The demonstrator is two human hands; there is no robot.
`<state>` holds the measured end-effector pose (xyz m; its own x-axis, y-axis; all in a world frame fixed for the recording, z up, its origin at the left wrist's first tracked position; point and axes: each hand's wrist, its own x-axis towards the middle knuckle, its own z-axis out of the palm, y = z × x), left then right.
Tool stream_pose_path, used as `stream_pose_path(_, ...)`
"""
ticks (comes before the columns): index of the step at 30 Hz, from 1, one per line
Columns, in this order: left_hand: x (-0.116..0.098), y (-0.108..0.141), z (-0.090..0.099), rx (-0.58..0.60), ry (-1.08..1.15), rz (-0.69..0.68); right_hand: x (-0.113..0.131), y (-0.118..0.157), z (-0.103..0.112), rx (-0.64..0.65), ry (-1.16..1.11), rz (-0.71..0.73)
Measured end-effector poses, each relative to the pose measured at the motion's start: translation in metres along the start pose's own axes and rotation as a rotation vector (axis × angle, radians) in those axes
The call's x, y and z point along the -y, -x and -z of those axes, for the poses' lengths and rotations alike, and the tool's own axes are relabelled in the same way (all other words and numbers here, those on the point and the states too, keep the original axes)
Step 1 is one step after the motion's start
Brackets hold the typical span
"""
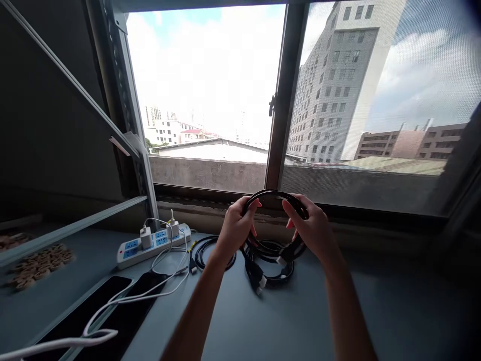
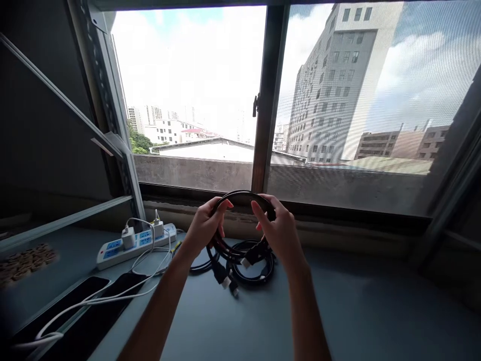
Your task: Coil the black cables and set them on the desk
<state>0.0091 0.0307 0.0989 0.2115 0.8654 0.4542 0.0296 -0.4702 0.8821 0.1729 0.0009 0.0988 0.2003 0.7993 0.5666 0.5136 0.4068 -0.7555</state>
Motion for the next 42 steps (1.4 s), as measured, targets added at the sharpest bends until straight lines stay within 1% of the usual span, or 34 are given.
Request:
stream_pose_path(3,-0.005,0.000,0.009,-0.022,-0.016,-0.039,0.004,0.001,-0.003,0.047,-0.061,0.009)
stream_pose_path(7,-0.014,0.005,0.015,-0.007,-0.016,-0.039,0.009,0.003,-0.004,0.032,-0.164,0.024)
stream_pose_path(10,-0.017,0.008,0.016,0.015,-0.014,-0.037,0.012,0.006,-0.002,0.014,-0.185,0.007)
stream_pose_path(15,-0.017,0.010,0.017,0.072,-0.025,-0.032,0.014,0.009,0.002,-0.023,-0.192,-0.033)
stream_pose_path(22,-0.020,0.016,0.020,0.131,-0.061,-0.041,0.015,0.010,0.002,-0.032,-0.224,-0.038)
stream_pose_path(26,-0.017,0.013,0.016,0.146,-0.056,-0.079,0.013,0.008,0.003,-0.010,-0.228,-0.044)
stream_pose_path(29,-0.003,0.003,0.010,0.086,-0.017,-0.062,0.002,0.002,0.000,-0.031,-0.172,-0.047)
stream_pose_path(32,0.021,-0.011,0.006,0.035,-0.005,0.045,-0.022,-0.007,-0.006,-0.042,-0.042,-0.100)
stream_pose_path(34,0.039,-0.020,0.003,0.068,-0.101,0.141,-0.044,-0.012,-0.010,0.021,0.088,-0.190)
stream_pose_path(36,0.057,-0.026,-0.002,0.125,-0.275,0.199,-0.066,-0.015,-0.011,0.102,0.142,-0.268)
stream_pose_path(39,0.083,-0.031,-0.016,0.157,-0.468,0.226,-0.094,-0.017,-0.011,0.232,0.215,-0.368)
stream_pose_path(42,0.111,-0.029,-0.031,0.170,-0.633,0.259,-0.114,-0.016,-0.015,0.329,0.315,-0.441)
